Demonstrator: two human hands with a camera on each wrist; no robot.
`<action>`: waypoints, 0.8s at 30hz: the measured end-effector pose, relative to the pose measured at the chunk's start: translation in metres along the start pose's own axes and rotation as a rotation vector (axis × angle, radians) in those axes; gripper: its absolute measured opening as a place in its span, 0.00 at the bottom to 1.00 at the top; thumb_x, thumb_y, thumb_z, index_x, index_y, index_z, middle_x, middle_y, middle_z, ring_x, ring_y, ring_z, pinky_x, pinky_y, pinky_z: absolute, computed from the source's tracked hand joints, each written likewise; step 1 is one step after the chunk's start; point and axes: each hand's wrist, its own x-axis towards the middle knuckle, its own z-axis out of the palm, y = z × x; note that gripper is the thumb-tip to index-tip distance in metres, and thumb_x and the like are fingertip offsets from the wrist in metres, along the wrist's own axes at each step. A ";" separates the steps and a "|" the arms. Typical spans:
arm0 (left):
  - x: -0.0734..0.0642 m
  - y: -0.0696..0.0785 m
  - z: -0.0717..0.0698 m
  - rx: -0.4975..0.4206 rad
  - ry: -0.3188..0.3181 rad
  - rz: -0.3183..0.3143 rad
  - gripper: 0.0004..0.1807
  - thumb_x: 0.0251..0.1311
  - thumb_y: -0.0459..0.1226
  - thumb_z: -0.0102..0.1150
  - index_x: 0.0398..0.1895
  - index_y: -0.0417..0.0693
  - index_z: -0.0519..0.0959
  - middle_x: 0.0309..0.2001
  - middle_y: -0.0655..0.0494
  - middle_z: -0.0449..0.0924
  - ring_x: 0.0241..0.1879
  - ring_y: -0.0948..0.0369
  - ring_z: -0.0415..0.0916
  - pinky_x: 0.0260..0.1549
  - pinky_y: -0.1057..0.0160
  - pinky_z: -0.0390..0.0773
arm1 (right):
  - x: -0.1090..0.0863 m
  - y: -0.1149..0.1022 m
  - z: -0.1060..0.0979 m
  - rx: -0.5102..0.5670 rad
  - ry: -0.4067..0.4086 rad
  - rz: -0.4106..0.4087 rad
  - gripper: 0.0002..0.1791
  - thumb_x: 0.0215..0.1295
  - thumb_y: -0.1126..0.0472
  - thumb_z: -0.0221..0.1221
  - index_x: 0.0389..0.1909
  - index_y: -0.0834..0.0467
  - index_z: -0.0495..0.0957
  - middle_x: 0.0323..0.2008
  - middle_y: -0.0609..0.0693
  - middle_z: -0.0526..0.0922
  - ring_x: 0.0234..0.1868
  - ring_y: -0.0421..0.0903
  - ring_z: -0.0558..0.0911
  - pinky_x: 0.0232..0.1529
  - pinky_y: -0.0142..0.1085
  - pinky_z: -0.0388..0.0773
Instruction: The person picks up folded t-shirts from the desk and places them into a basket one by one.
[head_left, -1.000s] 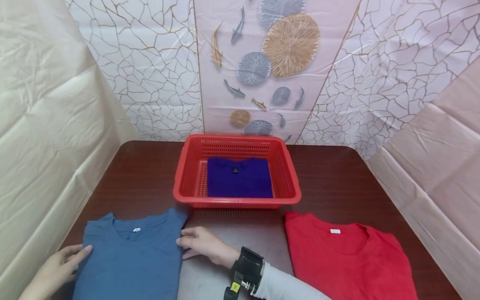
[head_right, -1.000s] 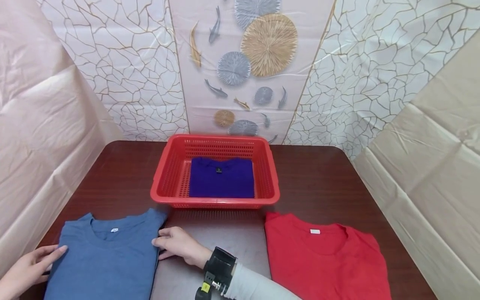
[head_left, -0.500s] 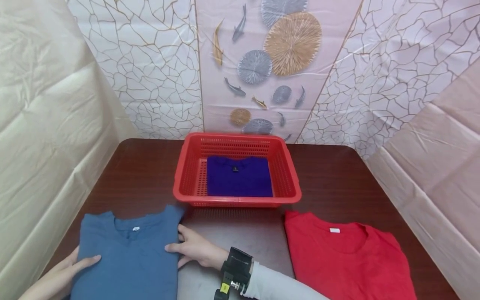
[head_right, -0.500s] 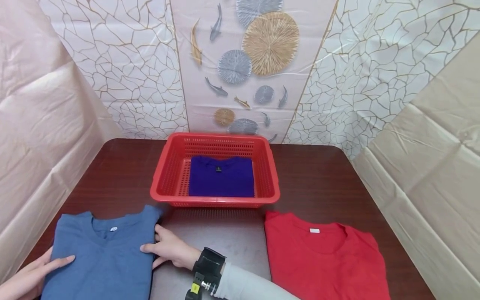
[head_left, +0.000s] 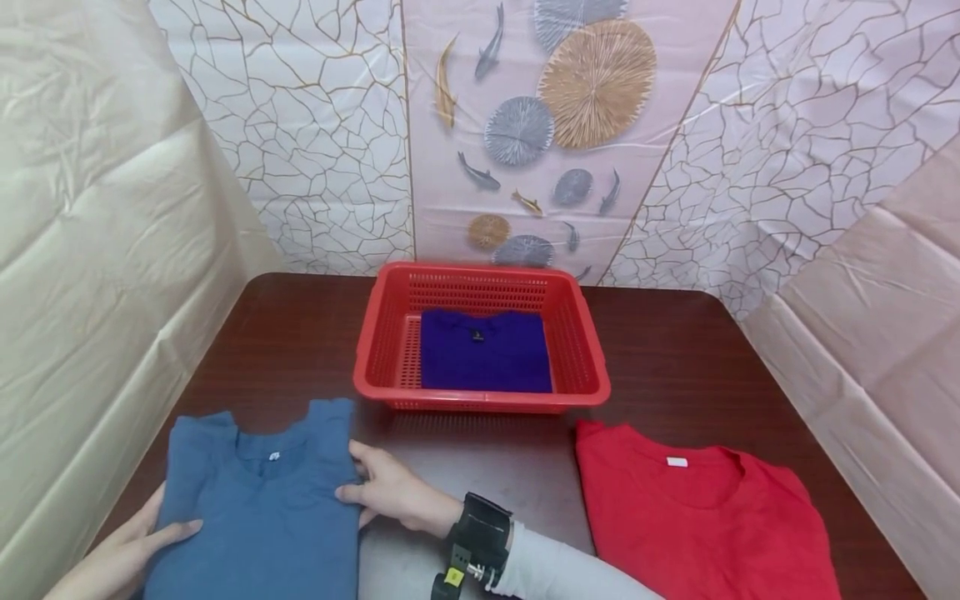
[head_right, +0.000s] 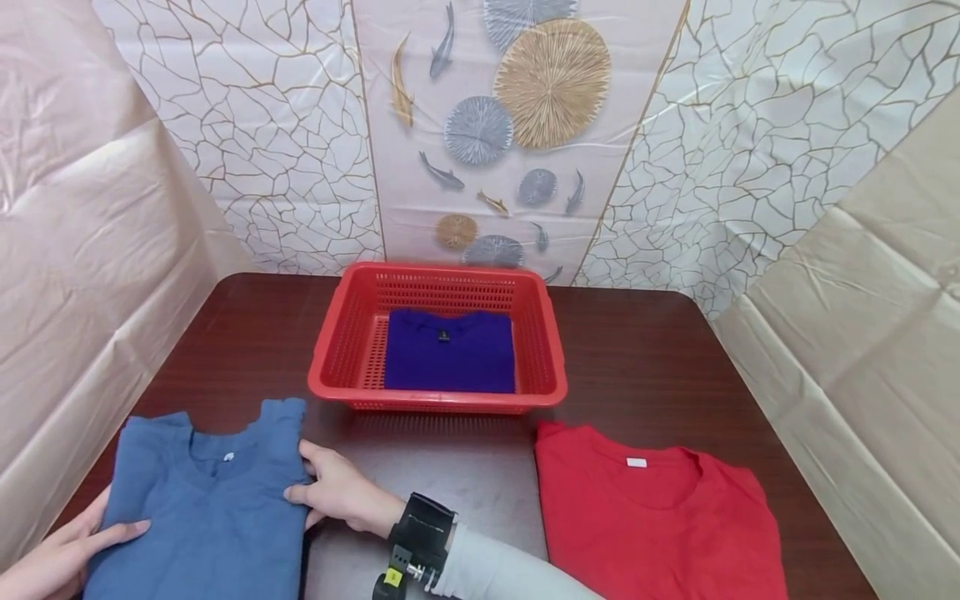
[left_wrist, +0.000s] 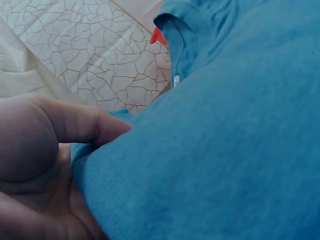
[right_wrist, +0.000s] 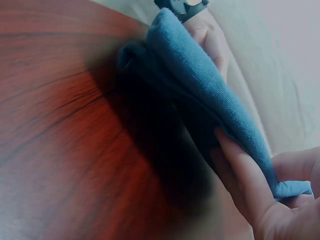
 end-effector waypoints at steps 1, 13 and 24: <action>-0.002 0.001 0.000 -0.010 0.003 0.000 0.48 0.68 0.42 0.42 0.65 0.65 0.12 0.70 0.34 0.23 0.61 0.60 0.55 0.56 0.44 0.66 | -0.001 -0.003 0.000 -0.011 -0.004 -0.012 0.29 0.58 0.72 0.54 0.62 0.57 0.63 0.47 0.59 0.80 0.31 0.44 0.82 0.22 0.43 0.83; -0.017 0.038 0.006 -0.106 0.042 0.062 0.42 0.70 0.41 0.38 0.64 0.83 0.19 0.71 0.43 0.25 0.50 0.74 0.64 0.50 0.47 0.73 | -0.020 -0.049 -0.021 0.081 -0.017 -0.034 0.33 0.59 0.70 0.55 0.65 0.51 0.62 0.48 0.59 0.81 0.37 0.47 0.82 0.26 0.40 0.83; -0.025 0.088 0.034 -0.088 0.004 0.178 0.40 0.70 0.39 0.40 0.65 0.88 0.27 0.72 0.58 0.33 0.55 0.75 0.63 0.47 0.55 0.73 | -0.042 -0.073 -0.056 0.069 0.019 -0.032 0.31 0.59 0.67 0.57 0.64 0.52 0.63 0.50 0.59 0.79 0.42 0.49 0.81 0.35 0.43 0.83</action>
